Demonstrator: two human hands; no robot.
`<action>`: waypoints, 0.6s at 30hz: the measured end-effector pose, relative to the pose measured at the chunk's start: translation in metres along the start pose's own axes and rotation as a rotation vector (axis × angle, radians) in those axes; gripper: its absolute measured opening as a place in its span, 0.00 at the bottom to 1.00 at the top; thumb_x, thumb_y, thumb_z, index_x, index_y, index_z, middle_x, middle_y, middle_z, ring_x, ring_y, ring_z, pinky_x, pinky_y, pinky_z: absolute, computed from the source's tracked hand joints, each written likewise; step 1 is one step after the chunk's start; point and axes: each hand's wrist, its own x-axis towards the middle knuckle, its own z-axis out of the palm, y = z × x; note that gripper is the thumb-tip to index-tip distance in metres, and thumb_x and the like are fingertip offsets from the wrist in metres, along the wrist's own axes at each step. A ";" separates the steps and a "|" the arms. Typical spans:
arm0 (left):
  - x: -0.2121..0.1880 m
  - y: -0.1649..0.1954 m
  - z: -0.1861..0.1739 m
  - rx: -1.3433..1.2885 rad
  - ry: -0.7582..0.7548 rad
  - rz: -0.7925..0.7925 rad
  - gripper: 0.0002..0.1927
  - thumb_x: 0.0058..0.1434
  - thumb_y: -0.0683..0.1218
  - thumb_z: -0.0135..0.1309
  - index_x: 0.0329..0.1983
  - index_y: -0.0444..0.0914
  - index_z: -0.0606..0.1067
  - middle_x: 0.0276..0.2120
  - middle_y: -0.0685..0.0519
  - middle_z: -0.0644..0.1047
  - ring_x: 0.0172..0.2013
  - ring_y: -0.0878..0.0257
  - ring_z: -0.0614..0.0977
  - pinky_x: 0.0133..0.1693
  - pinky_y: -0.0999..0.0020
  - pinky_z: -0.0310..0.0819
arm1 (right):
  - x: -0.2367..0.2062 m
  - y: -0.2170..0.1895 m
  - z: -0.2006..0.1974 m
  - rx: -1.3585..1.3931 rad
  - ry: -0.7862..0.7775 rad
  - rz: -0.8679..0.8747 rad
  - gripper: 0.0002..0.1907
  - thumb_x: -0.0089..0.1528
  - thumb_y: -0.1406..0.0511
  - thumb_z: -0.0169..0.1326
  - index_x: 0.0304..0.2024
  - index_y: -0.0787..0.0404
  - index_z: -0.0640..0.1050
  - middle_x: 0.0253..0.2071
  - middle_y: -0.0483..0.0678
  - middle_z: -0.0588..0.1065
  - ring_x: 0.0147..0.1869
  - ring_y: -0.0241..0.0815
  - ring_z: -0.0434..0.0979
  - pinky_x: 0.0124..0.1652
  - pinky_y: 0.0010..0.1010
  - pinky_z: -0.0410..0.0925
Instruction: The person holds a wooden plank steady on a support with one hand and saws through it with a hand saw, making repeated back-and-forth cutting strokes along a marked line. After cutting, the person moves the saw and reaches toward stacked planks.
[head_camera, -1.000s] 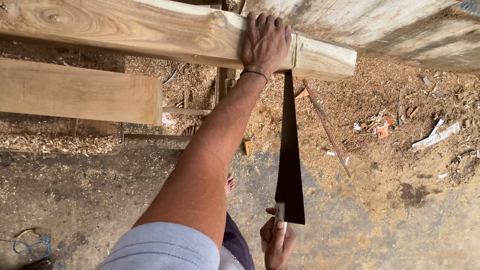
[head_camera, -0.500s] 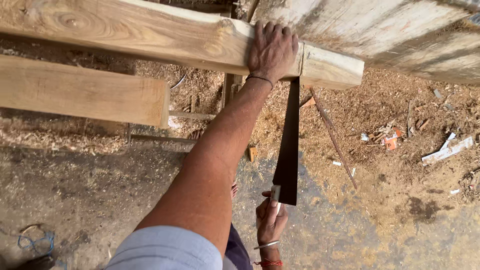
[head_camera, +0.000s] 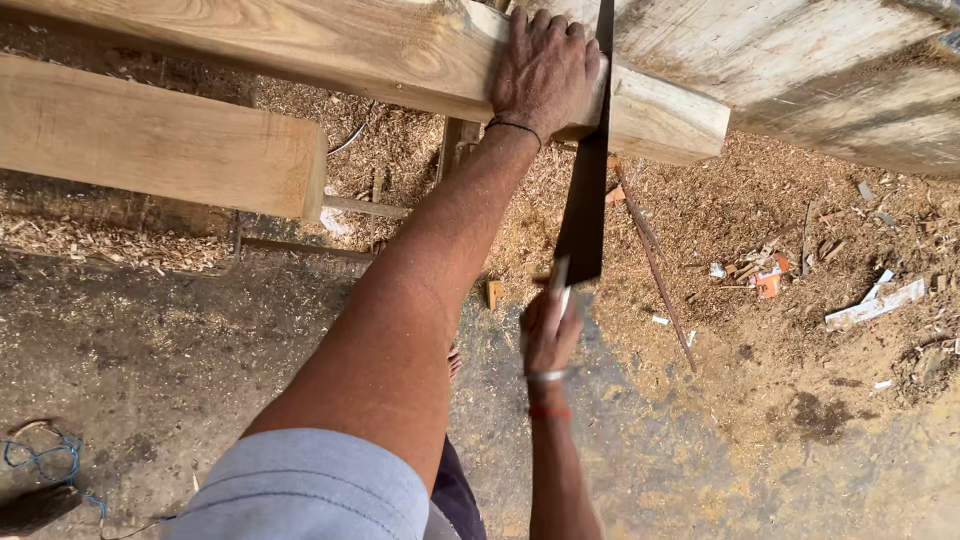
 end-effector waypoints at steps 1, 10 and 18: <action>0.003 0.002 -0.001 -0.034 -0.137 0.003 0.26 0.69 0.58 0.34 0.45 0.37 0.77 0.44 0.44 0.79 0.50 0.50 0.76 0.60 0.39 0.54 | -0.039 0.009 -0.003 0.300 0.014 0.111 0.27 0.72 0.52 0.43 0.48 0.70 0.79 0.23 0.39 0.68 0.22 0.27 0.60 0.20 0.23 0.53; -0.001 0.003 -0.024 -0.071 -0.390 -0.011 0.24 0.73 0.57 0.35 0.44 0.38 0.78 0.39 0.47 0.77 0.46 0.53 0.75 0.61 0.39 0.55 | -0.009 -0.010 -0.037 0.267 -0.063 0.193 0.27 0.73 0.51 0.43 0.36 0.67 0.79 0.14 0.36 0.61 0.14 0.27 0.58 0.12 0.24 0.53; 0.002 0.001 -0.015 -0.043 -0.180 0.019 0.24 0.70 0.57 0.38 0.41 0.37 0.79 0.42 0.46 0.79 0.49 0.53 0.76 0.61 0.40 0.55 | -0.006 0.019 0.009 0.324 -0.041 0.062 0.24 0.73 0.52 0.36 0.41 0.62 0.75 0.21 0.37 0.65 0.18 0.26 0.59 0.16 0.22 0.54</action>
